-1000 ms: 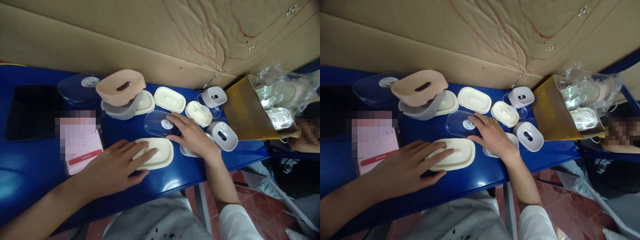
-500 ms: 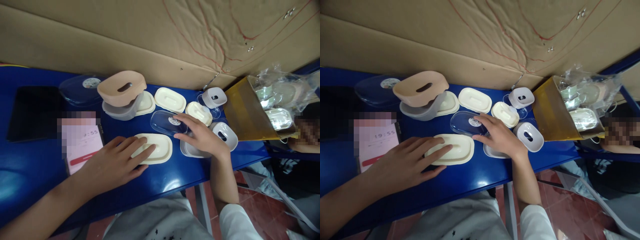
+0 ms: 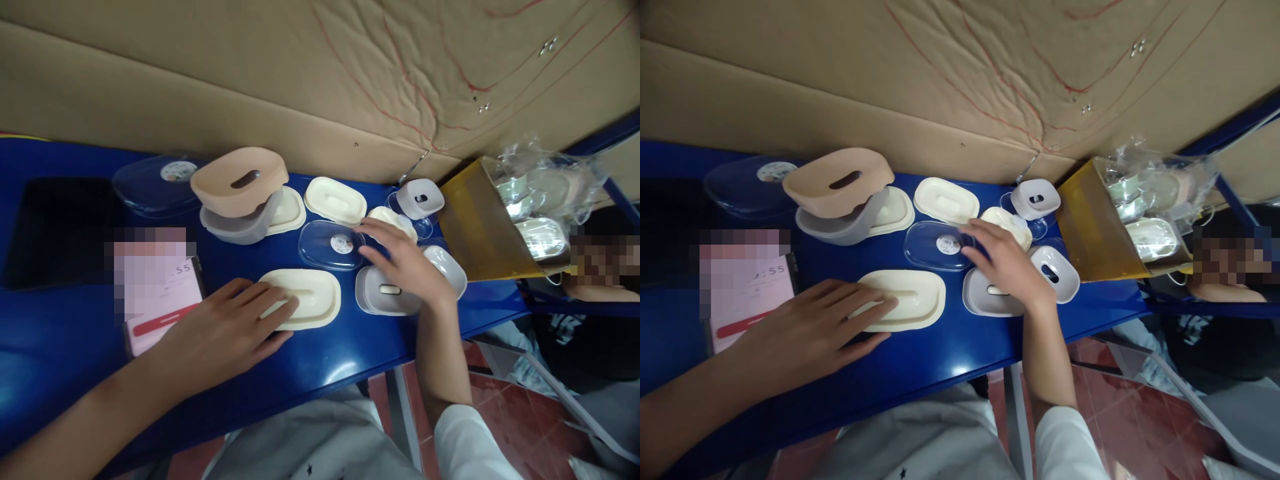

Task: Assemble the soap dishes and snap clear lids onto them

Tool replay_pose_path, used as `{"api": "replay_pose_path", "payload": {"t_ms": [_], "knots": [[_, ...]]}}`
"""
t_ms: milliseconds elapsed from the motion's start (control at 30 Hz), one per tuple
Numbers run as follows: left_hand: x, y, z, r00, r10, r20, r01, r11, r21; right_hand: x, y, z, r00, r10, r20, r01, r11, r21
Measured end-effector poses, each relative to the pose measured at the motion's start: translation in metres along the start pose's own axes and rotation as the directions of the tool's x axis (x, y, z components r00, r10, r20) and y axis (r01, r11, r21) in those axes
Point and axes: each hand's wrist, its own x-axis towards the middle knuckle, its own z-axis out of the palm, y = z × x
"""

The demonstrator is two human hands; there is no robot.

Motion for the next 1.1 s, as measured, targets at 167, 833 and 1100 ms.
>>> {"api": "replay_pose_path", "payload": {"t_ms": [167,833,1100], "knots": [[-0.001,-0.002,0.002,1.0,0.017,-0.009,-0.017,1.0,0.016,-0.087,0.032,-0.044,0.895,0.317,-0.314,-0.342,0.939,-0.029],[0.001,0.008,0.01,0.998,0.067,-0.001,-0.066,0.996,0.056,-0.133,0.034,0.0,0.914,0.189,-0.358,-0.268,0.945,-0.187],[0.003,0.0,-0.001,0.999,0.036,0.003,-0.036,0.993,0.111,0.022,-0.008,0.026,0.975,-0.066,0.212,0.112,0.97,-0.214]]}}
